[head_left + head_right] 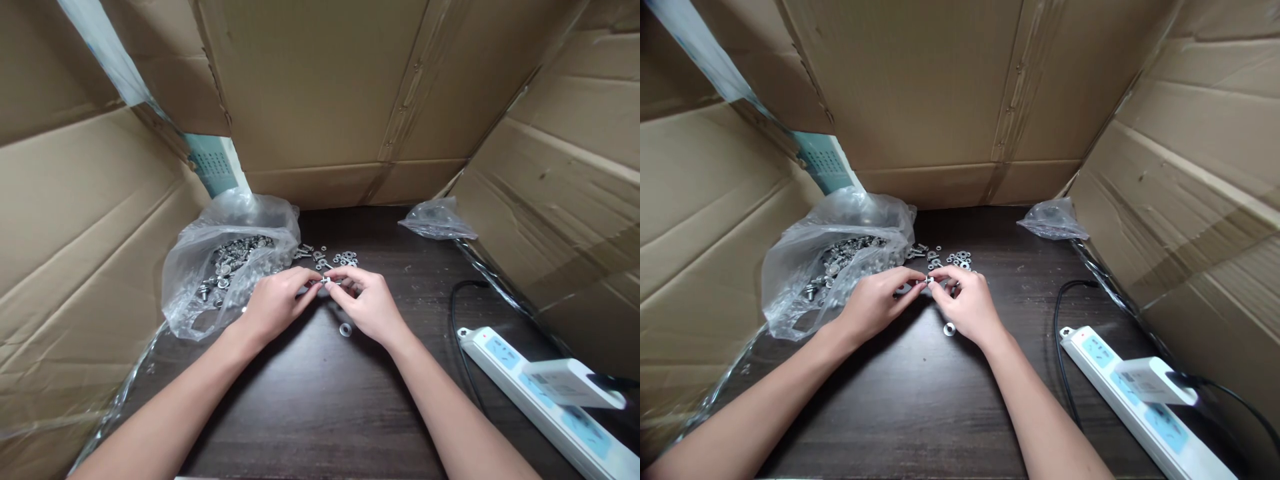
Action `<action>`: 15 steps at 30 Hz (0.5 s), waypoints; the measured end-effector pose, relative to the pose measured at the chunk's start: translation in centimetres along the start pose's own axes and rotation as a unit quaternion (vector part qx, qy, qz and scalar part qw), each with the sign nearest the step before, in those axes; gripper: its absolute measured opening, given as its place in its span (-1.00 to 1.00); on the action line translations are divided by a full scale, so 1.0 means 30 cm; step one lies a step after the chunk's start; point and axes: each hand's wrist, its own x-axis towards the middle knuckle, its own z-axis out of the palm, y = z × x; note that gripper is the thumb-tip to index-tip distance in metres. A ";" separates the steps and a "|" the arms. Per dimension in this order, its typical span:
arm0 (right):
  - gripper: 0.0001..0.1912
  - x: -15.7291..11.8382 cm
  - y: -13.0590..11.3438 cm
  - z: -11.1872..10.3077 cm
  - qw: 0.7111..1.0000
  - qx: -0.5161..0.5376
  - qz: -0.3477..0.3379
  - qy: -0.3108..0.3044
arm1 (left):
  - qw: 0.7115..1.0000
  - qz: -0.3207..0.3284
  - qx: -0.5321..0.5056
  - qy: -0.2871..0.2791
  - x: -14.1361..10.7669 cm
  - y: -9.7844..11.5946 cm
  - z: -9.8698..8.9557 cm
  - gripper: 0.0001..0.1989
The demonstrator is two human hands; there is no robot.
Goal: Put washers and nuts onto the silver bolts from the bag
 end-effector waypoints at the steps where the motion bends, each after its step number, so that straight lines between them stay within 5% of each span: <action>1: -0.77 0.000 0.002 -0.001 1.000 0.000 0.001 0.000 | 1.000 0.002 0.002 0.001 0.000 -0.002 0.001 -0.86; 15: -0.75 0.000 0.004 0.002 1.000 0.015 0.014 -0.001 | 1.000 -0.005 0.009 -0.014 0.000 0.000 -0.010 -0.86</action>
